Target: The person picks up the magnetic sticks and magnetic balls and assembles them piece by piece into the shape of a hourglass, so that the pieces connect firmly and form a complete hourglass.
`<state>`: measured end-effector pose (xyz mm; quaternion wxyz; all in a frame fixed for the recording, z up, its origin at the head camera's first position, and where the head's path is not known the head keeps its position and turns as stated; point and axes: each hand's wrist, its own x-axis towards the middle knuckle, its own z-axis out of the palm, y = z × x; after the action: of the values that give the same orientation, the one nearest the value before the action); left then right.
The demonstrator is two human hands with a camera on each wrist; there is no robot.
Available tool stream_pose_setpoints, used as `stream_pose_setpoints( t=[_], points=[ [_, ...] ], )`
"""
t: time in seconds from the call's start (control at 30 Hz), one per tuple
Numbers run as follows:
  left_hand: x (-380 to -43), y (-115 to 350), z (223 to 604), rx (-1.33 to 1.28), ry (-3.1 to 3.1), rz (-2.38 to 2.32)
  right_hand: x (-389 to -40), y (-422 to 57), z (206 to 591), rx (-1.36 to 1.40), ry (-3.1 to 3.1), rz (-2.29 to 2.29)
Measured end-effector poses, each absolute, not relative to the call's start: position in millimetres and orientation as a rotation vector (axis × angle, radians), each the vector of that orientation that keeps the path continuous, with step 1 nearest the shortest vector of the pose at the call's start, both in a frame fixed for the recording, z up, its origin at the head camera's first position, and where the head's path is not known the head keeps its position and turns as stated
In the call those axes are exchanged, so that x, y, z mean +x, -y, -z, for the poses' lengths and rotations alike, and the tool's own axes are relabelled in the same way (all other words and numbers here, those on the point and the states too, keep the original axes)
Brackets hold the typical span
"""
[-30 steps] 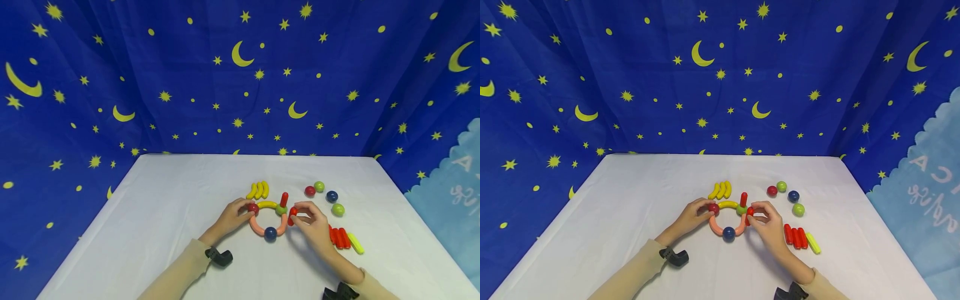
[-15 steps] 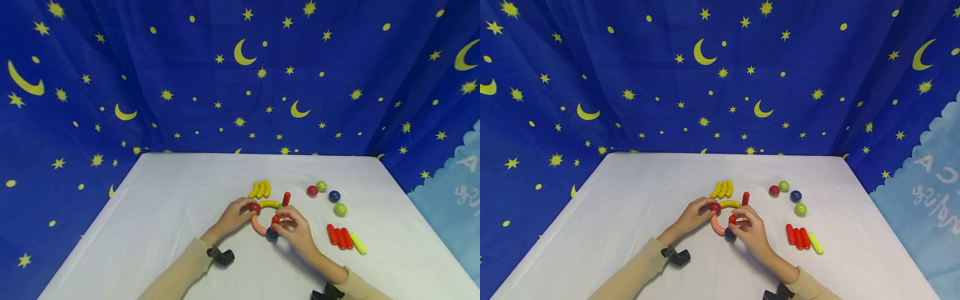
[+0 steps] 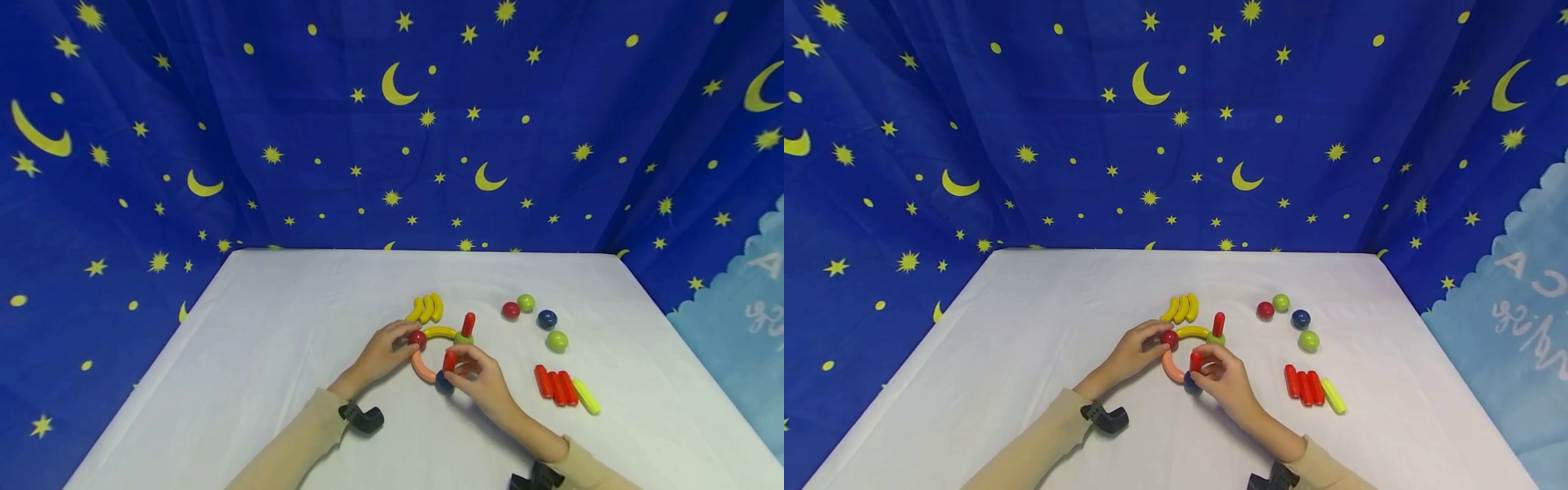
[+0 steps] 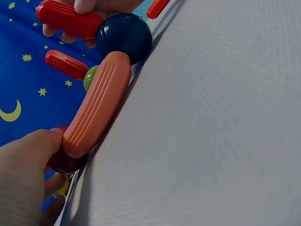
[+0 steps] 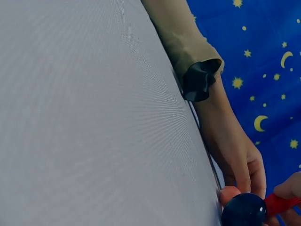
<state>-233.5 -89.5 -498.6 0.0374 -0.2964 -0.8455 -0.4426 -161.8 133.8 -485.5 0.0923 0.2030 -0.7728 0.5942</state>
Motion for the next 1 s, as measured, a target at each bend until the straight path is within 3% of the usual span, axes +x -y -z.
stream_pose_setpoints(
  t=[0.43,0.77,1.0],
  points=[
    [-232.3,90.2,498.6,-0.979,2.526,1.286,-154.0,-128.0,472.2,0.619,2.387,-1.517],
    [-233.0,89.9,494.4,-0.870,2.533,1.320,-163.5,-132.5,483.5,0.468,2.326,-1.472],
    [-228.1,90.3,491.3,-0.938,2.493,1.422,-152.9,-126.6,454.5,0.295,2.325,-1.439]
  ],
)
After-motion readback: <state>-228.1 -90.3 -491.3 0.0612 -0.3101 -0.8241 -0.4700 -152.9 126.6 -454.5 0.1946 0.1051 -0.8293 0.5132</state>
